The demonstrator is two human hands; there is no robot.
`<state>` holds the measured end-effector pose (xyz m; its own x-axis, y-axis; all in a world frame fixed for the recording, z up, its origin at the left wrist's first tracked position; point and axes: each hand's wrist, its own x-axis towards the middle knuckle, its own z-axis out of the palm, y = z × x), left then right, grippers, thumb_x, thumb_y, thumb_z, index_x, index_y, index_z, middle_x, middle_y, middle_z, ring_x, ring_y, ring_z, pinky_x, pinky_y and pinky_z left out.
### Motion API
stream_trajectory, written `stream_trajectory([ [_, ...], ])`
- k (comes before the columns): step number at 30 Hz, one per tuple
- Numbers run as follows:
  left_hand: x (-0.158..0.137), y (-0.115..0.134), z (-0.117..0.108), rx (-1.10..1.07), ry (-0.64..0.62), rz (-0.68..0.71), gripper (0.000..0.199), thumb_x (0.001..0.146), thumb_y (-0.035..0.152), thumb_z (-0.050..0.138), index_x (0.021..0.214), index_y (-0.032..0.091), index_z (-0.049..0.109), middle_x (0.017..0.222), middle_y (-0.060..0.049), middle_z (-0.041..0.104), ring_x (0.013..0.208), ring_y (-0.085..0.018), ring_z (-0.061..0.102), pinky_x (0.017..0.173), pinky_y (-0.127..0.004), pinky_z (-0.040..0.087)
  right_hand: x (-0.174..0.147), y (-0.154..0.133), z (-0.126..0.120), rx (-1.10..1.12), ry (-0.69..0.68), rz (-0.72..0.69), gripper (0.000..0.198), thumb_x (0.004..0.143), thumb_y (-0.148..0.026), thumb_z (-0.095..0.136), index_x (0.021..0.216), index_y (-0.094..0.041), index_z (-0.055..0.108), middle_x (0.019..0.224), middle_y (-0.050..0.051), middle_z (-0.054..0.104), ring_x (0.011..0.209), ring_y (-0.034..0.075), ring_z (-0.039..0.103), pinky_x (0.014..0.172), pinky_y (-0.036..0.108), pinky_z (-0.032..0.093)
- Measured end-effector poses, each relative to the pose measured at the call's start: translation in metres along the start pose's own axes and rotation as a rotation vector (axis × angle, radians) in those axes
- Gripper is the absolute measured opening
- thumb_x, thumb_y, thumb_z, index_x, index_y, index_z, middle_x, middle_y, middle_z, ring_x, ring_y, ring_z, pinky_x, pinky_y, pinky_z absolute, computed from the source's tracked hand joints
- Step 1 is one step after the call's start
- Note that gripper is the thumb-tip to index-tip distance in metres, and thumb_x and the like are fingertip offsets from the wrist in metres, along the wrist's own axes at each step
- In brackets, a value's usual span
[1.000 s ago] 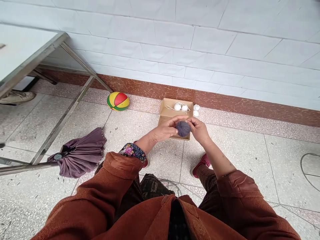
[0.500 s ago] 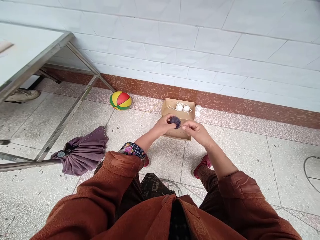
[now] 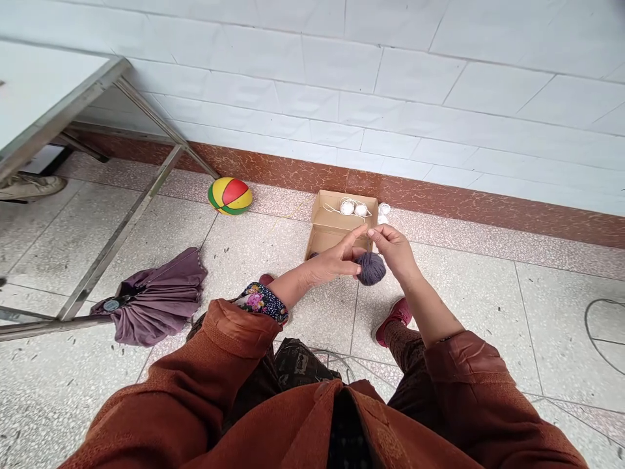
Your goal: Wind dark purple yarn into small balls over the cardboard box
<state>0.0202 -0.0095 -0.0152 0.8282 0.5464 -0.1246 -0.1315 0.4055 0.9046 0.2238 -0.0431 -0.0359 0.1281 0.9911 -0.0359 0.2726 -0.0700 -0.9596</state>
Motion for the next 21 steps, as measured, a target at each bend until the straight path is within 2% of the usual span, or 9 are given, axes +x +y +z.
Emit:
stream_trajectory([
  [3,0.000,0.006,-0.001,-0.170,0.042,-0.015,0.093,0.075,0.033,0.082,0.159,0.032,0.044,0.117,-0.009,0.071,0.098,-0.020,0.069,0.086,-0.034,0.051,-0.001,0.006,0.006,-0.068,0.001,0.035,0.036,0.092,-0.054,0.064,0.076,-0.022,0.063,0.070,-0.001,0.059,0.068,0.016,0.052,0.066,0.030,0.041],
  [5,0.002,0.009,-0.005,-0.207,0.118,-0.010,0.076,0.076,0.033,0.080,0.148,0.026,0.057,0.122,-0.011,0.070,0.098,-0.020,0.069,0.084,-0.033,0.051,-0.002,0.010,0.011,-0.136,-0.034,0.020,0.034,0.093,-0.052,0.061,0.076,-0.022,0.064,0.072,0.000,0.062,0.069,0.017,0.054,0.066,0.030,0.042],
  [7,0.004,0.011,-0.011,-0.215,0.197,-0.011,0.063,0.077,0.035,0.078,0.136,0.020,0.063,0.121,-0.012,0.070,0.097,-0.021,0.070,0.080,-0.031,0.050,-0.003,0.011,0.015,-0.195,-0.046,-0.019,0.033,0.093,-0.052,0.059,0.077,-0.023,0.065,0.072,0.000,0.063,0.069,0.018,0.054,0.065,0.030,0.041],
  [10,0.007,0.008,-0.022,-0.177,0.342,-0.024,0.053,0.076,0.034,0.076,0.126,0.018,0.065,0.115,-0.010,0.070,0.093,-0.019,0.068,0.072,-0.028,0.047,-0.004,0.009,0.017,-0.221,-0.057,-0.068,0.036,0.093,-0.055,0.059,0.076,-0.024,0.063,0.068,0.000,0.061,0.065,0.017,0.052,0.064,0.030,0.039],
  [14,0.009,-0.002,-0.034,0.038,0.551,-0.068,0.045,0.071,0.028,0.074,0.115,0.019,0.066,0.109,-0.006,0.070,0.086,-0.015,0.062,0.068,-0.025,0.042,-0.007,-0.004,0.019,-0.163,-0.127,-0.119,0.041,0.092,-0.059,0.062,0.074,-0.023,0.064,0.070,0.000,0.063,0.067,0.017,0.053,0.067,0.030,0.042],
  [17,0.009,-0.009,-0.038,0.301,0.554,-0.085,0.045,0.069,0.027,0.076,0.113,0.019,0.067,0.105,-0.004,0.071,0.091,-0.018,0.063,0.080,-0.030,0.048,-0.011,-0.016,0.019,-0.063,-0.219,-0.121,0.038,0.091,-0.058,0.066,0.079,-0.022,0.069,0.075,0.001,0.065,0.071,0.017,0.055,0.069,0.030,0.044],
  [21,0.007,-0.013,-0.032,0.586,0.404,-0.061,0.067,0.070,0.032,0.081,0.133,0.018,0.063,0.115,-0.009,0.071,0.106,-0.026,0.064,0.097,-0.040,0.048,-0.012,-0.024,0.016,0.110,-0.233,-0.078,0.035,0.089,-0.057,0.070,0.086,-0.023,0.072,0.080,0.001,0.067,0.074,0.016,0.057,0.072,0.030,0.046],
])
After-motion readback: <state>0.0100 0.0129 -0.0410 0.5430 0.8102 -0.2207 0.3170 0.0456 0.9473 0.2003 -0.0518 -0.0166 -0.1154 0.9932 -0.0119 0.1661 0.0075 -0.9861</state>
